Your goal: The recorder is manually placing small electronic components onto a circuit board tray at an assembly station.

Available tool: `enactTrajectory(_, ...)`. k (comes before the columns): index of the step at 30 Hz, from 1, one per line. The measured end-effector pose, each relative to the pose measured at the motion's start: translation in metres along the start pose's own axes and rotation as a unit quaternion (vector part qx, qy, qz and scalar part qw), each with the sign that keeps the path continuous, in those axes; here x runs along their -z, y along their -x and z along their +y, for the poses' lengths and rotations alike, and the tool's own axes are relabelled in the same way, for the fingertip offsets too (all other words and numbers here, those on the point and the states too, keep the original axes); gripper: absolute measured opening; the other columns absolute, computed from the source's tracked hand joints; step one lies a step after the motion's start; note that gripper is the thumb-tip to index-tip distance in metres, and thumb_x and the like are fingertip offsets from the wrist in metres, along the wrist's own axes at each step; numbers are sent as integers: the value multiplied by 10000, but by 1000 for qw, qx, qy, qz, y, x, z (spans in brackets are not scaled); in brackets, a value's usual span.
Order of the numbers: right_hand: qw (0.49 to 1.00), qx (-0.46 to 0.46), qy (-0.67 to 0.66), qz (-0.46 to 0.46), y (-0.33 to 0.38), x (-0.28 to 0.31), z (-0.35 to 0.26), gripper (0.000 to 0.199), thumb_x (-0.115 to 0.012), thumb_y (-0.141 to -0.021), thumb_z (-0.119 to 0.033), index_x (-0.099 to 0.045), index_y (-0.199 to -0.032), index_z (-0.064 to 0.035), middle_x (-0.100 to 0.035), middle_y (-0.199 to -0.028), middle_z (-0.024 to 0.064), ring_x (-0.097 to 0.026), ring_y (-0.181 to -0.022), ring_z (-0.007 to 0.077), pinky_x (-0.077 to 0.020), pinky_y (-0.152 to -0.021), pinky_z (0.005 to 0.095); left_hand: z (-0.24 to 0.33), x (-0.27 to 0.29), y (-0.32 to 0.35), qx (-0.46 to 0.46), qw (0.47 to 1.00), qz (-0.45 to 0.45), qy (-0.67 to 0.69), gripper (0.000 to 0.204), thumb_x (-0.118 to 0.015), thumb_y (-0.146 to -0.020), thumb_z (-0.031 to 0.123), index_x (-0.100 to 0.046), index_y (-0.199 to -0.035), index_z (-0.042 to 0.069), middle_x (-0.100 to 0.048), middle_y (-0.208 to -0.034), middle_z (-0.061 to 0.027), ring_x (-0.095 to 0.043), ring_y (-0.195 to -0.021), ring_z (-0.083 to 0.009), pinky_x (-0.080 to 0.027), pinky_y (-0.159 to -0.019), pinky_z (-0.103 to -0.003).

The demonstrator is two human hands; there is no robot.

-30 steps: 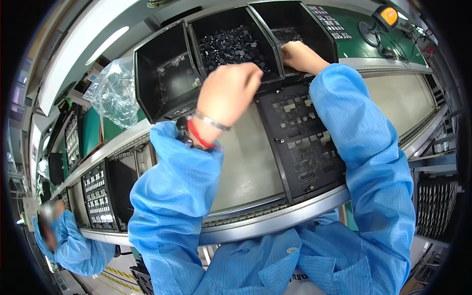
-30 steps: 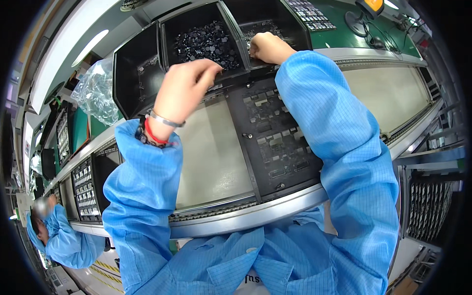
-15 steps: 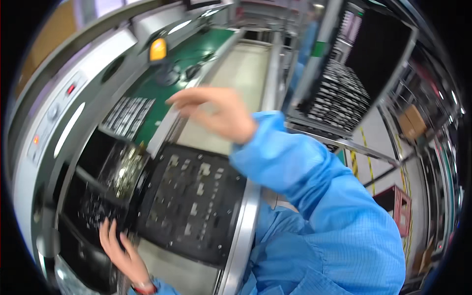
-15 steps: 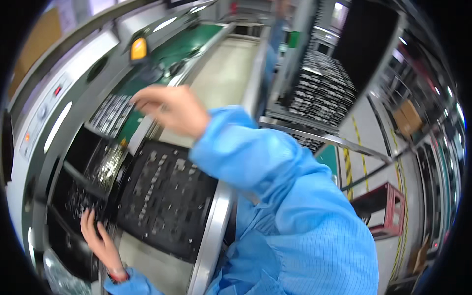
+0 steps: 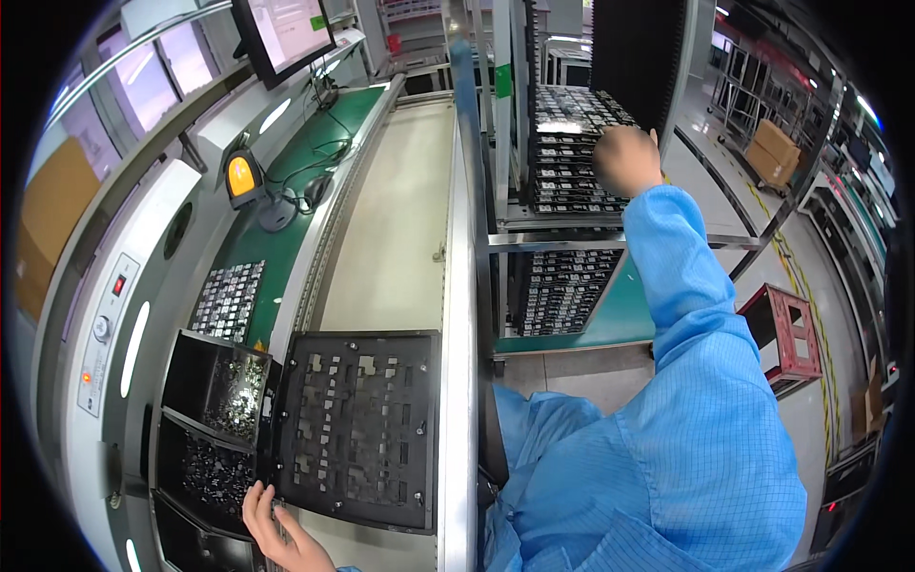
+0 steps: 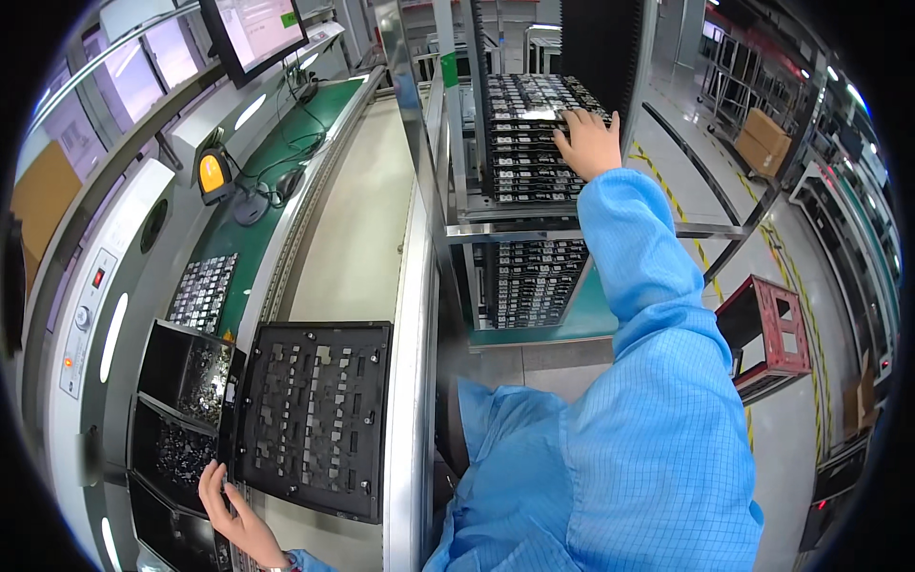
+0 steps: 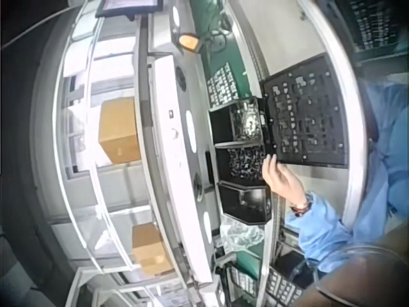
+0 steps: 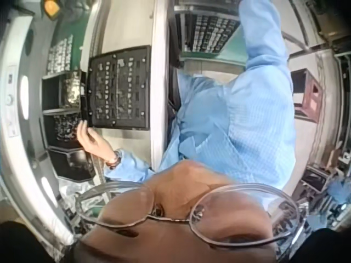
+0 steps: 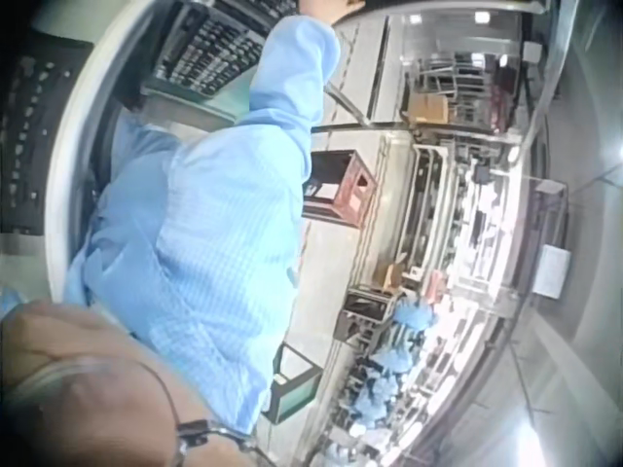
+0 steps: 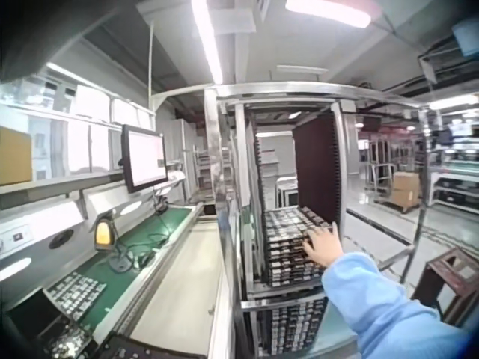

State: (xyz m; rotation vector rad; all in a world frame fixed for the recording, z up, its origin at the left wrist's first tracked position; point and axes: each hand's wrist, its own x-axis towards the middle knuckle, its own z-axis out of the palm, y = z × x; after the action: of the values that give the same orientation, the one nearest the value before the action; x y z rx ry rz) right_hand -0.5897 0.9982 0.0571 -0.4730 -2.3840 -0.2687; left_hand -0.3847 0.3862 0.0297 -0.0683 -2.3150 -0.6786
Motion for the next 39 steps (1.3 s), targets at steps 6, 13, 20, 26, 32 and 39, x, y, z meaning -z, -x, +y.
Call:
enactTrajectory(6,955,45,-140,256,30,24,4,211,-620,-873,-135,-608,-1076,-75,-635,-1066,126,-579,-1036,314,-425,-950,437,24,8,2,-34,999,-12,9,195,-534,-939,26,-659,-1071,-44,-640,-1123,-190,-595,-1069,-341,-453,-945,-421)
enactTrajectory(13,653,-242,-716,-44,51,-28,13,383,-535,-989,-340,-510,-1170,-3,-659,-1007,142,-641,-783,190,-532,-684,292,82,42,-3,-101,936,-136,309,284,-553,-870,49,-616,-1135,-31,-635,-1157,-220,-570,-1121,-385,-419,-992,-478)
enactTrajectory(20,539,-338,-763,-113,-24,-111,73,698,-470,-980,-528,-500,-1295,93,-561,-1313,231,-540,-1206,299,-394,-1045,385,140,40,-53,-383,784,-231,430,152,-618,-861,83,-708,-971,27,-684,-1121,-126,-597,-1027,-361,-459,-855,-480)
enactTrajectory(26,469,-257,-832,-148,-94,-194,170,329,-517,-1000,-224,-564,-1180,47,-659,-1145,208,-665,-865,193,-548,-744,264,142,35,-25,-234,698,-88,671,128,-600,-896,124,-697,-944,55,-673,-992,-82,-602,-908,-308,-474,-739,-419)
enactTrajectory(32,448,-281,-847,-52,-12,-162,160,209,-546,-966,-158,-566,-1039,38,-652,-1035,226,-637,-935,259,-541,-794,320,155,26,-9,-170,695,-173,677,212,-482,-960,91,-583,-871,-73,-612,-1033,-340,-609,-939,-454,-460,-900,-588)
enactTrajectory(39,470,-261,-842,35,106,-26,80,201,-582,-944,-182,-595,-985,14,-645,-899,134,-616,-826,225,-499,-728,292,161,38,-25,-252,717,-76,646,175,-565,-923,163,-649,-914,10,-641,-1006,-192,-607,-916,-356,-471,-797,-476)
